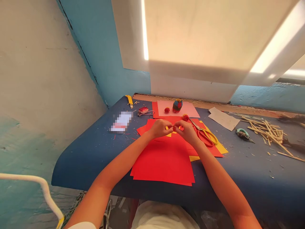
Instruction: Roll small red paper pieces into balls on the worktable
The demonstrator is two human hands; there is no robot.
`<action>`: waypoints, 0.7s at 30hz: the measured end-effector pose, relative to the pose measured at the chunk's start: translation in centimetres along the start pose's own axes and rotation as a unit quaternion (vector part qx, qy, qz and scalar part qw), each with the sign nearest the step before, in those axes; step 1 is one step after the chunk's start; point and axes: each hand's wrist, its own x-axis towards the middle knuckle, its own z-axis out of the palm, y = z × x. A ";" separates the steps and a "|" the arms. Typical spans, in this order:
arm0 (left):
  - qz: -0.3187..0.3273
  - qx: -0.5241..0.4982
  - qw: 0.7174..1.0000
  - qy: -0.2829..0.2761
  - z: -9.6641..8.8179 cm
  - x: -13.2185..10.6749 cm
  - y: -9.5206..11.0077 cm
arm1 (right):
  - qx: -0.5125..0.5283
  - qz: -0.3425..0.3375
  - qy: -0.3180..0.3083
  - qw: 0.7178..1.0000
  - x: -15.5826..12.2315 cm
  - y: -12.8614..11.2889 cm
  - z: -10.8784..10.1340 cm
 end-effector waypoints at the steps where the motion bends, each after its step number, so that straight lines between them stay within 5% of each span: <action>1: 0.001 0.006 1.000 0.000 0.0 0.0 0.0 | -0.031 -0.022 -0.006 0.999 0.0 0.0 -0.1; 5: -0.025 -0.017 1.000 0.003 0.1 0.0 0.1 | -0.110 -0.087 -0.007 0.990 -0.1 -0.2 -0.3; 13: -0.056 -0.097 0.990 0.082 0.0 0.1 0.8 | 0.051 0.005 0.072 0.996 0.2 -0.8 -0.2; 21: -0.054 -0.133 0.987 0.072 0.3 0.2 0.6 | -0.003 -0.023 0.120 0.993 0.1 -0.2 0.4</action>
